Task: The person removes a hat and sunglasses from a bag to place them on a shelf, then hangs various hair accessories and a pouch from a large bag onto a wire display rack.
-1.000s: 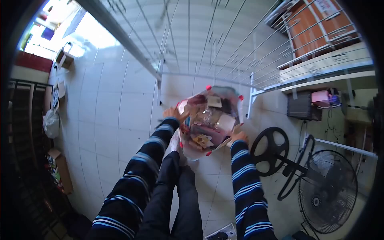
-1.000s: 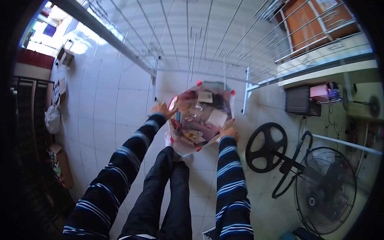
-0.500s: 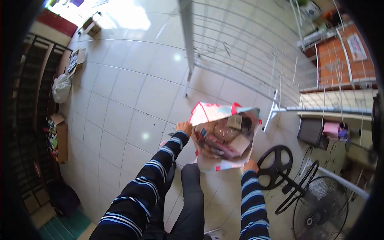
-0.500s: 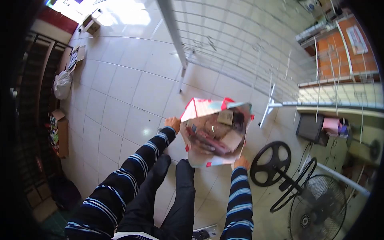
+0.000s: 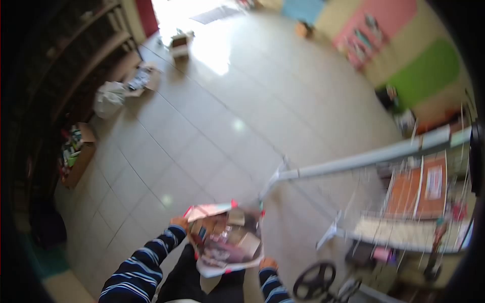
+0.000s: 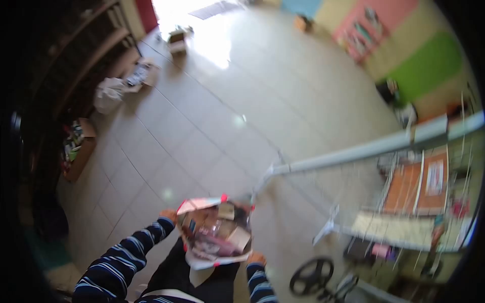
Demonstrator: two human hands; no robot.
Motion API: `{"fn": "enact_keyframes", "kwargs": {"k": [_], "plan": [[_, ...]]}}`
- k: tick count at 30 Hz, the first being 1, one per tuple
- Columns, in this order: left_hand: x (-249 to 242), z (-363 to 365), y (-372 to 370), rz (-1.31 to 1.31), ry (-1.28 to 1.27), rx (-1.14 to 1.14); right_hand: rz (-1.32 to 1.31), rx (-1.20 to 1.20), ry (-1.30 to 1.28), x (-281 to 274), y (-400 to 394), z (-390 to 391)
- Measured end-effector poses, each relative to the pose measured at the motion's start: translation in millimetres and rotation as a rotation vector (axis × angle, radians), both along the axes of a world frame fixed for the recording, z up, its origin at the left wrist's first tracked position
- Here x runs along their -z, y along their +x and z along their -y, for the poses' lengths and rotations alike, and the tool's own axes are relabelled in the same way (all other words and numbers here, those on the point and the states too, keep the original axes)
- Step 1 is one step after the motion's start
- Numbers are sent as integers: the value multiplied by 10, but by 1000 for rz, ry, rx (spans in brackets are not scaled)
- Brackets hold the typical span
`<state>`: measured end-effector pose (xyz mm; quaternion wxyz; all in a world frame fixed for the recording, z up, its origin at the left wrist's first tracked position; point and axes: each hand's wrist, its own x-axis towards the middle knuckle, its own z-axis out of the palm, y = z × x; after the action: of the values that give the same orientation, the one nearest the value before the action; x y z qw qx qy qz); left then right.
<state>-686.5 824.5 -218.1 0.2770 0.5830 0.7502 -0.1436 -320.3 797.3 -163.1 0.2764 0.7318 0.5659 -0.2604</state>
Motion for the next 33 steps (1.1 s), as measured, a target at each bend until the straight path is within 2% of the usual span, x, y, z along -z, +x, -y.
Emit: {"fn": "enact_keyframes", "kwargs": {"k": [1, 2, 3, 4, 5, 6, 7, 8, 9, 10, 11, 13, 15, 17, 19, 20, 21, 23, 24, 26, 27, 28, 29, 31, 33], "plan": [[231, 22, -297, 4, -66, -43, 42, -72, -165, 246, -98, -96], [623, 171, -576, 100, 49, -146, 12, -66, -118, 242, -297, -263], [630, 184, -759, -7, 13, -199, -35, -39, -46, 113, -512, -474], [-666, -189, -724, 74, -97, -285, -95, 3, 7, -6, -692, -674], [-451, -189, -942, -115, -134, -352, -153, 29, 39, -99, -858, -902], [-509, -291, -1090, -97, -150, -384, -201, 54, 69, -169, -1000, -1133], [-878, -486, -1077, -140, -78, -427, -241, 86, 101, -246, -1095, -1278], [-937, -627, -1183, -163, -11, -425, -234, 56, 82, -297, -1183, -1496], [-926, -822, -1304, -183, 61, -433, -260, 59, 229, -299, -1289, -1678], [-967, -1046, -1408, -196, 120, -451, -279, 55, 205, -344, -1373, -1923], [-1057, -1290, -1558, -202, 186, -475, -299, 74, 195, -507, -1527, -2143], [-1238, -1929, -1645, -201, 231, -462, -315, 105, 239, -481, -1632, -2595], [-1397, -2444, -1687, -62, 377, -402, -334, 80, 228, -385, -1656, -3000], [-1753, -3140, -1612, -195, 402, -326, -367, 39, 132, -572, -1746, -3529], [-1935, -3746, -1622, -75, 406, -349, -363, 166, 239, -569, -1759, -3855], [-2056, -4053, -1538, -62, 402, -378, -367, 209, 276, -748, -1709, -4026], [-2093, -4334, -1502, -41, 444, -357, -394, 289, 402, -788, -1643, -4163], [-2240, -4838, -1350, 0, 587, -236, -441, 395, 473, -919, -1465, -4538], [-2148, -5123, -1360, -1, 582, -142, -431, 426, 527, -951, -1409, -4737], [-2145, -5641, -1261, -11, 695, 207, -403, 518, 593, -989, -1287, -5100], [-2367, -5949, -1004, 156, 609, -33, -386, 578, 602, -1013, -1189, -5281], [-1975, -6367, -1123, 237, 515, -40, -337, 581, 648, -1026, -1087, -5439], [-2353, -6614, -736, 307, 571, 16, -363, 648, 691, -1101, -1003, -5591], [-2136, -7431, -548, 95, 681, 541, -352, 748, 680, -974, -824, -5838], [-1716, -8343, -195, 243, 479, 474, -325, 854, 635, -1037, -633, -5994]]}}
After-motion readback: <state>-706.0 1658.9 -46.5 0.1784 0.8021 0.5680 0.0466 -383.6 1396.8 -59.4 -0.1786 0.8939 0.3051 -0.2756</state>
